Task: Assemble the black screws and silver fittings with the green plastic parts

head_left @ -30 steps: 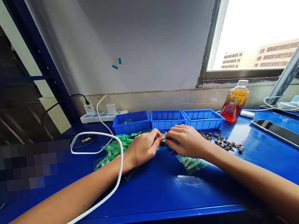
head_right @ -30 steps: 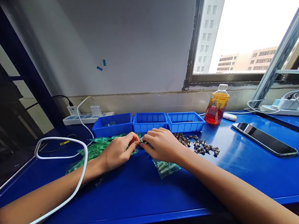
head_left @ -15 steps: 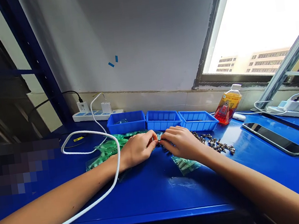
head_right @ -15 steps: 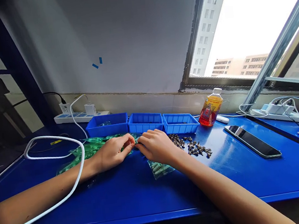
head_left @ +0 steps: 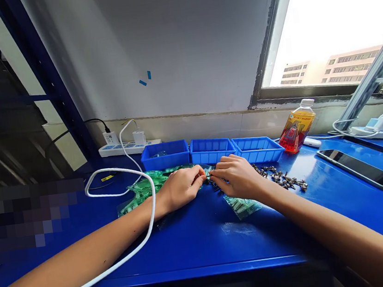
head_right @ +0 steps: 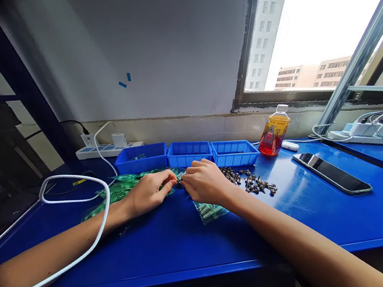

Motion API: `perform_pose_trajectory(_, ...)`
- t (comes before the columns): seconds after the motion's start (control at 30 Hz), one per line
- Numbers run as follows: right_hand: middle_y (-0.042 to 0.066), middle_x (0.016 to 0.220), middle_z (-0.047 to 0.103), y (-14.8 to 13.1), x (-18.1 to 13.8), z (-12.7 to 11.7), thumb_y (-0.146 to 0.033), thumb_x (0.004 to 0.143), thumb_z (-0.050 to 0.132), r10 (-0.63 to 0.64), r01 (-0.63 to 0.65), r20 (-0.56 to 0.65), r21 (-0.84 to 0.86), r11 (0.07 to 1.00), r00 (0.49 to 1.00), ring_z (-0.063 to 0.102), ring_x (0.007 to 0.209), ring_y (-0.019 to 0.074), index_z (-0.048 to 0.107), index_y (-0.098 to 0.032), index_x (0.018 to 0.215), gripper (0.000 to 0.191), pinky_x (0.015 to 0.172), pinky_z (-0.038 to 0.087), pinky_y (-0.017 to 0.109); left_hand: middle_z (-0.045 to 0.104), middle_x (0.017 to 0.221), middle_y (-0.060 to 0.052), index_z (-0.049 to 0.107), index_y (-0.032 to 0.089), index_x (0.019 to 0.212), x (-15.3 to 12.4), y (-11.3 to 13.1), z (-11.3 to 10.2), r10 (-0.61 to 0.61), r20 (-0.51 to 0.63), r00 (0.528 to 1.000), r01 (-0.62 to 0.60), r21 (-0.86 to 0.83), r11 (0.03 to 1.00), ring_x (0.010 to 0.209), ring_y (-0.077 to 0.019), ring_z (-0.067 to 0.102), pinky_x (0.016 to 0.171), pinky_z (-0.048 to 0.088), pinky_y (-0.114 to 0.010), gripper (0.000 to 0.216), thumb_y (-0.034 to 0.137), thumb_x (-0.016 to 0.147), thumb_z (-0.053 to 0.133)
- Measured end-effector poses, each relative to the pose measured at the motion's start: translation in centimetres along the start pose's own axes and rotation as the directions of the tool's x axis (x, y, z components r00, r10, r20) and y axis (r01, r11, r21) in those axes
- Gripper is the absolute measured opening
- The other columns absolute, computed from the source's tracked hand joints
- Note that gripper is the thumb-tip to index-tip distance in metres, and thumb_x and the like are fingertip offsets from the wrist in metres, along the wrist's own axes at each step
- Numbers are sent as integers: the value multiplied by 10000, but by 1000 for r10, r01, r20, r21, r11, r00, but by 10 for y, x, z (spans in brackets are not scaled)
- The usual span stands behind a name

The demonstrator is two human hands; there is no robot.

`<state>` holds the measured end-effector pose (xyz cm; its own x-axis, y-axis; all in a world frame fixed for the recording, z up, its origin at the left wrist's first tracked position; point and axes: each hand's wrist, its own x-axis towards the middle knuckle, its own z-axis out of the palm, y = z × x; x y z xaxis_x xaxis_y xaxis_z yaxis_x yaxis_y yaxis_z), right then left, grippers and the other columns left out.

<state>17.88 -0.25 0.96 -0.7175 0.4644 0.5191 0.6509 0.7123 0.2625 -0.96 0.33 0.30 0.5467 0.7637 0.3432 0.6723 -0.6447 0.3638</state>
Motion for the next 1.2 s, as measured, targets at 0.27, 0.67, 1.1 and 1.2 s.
perform_pose_trajectory(0.27,23,570,603,-4,1,0,-194,839,466,92,-90,31,-54,994,995,463,603,132,609,-174,569,306,582,253,290,638,687,-10,550,194,853,2,0,0,-20,23,1000,20,6,1000,642,-171,600,589,399,-250,208,287,879,365)
perform_pose_trajectory(0.67,59,746,664,-5,4,-3,-245,876,453,108,-107,40,-38,994,993,568,702,156,645,-153,841,216,635,327,267,640,688,-12,575,191,871,1,0,0,-11,11,1000,11,11,1000,622,-175,582,575,374,-253,225,293,872,375)
perform_pose_trajectory(1.1,56,730,658,-2,5,-2,-239,915,405,36,-37,142,11,999,989,565,679,140,618,-142,783,269,657,347,257,633,668,-4,584,198,864,-1,7,-5,-39,27,999,38,40,998,620,-169,579,589,388,-249,258,270,870,336)
perform_pose_trajectory(1.2,57,769,666,-4,4,-3,-277,911,425,64,-68,112,31,997,992,581,716,151,609,-147,876,227,658,353,257,645,690,-7,580,202,866,0,5,-4,-32,23,999,31,36,999,630,-172,589,585,392,-251,267,277,878,324)
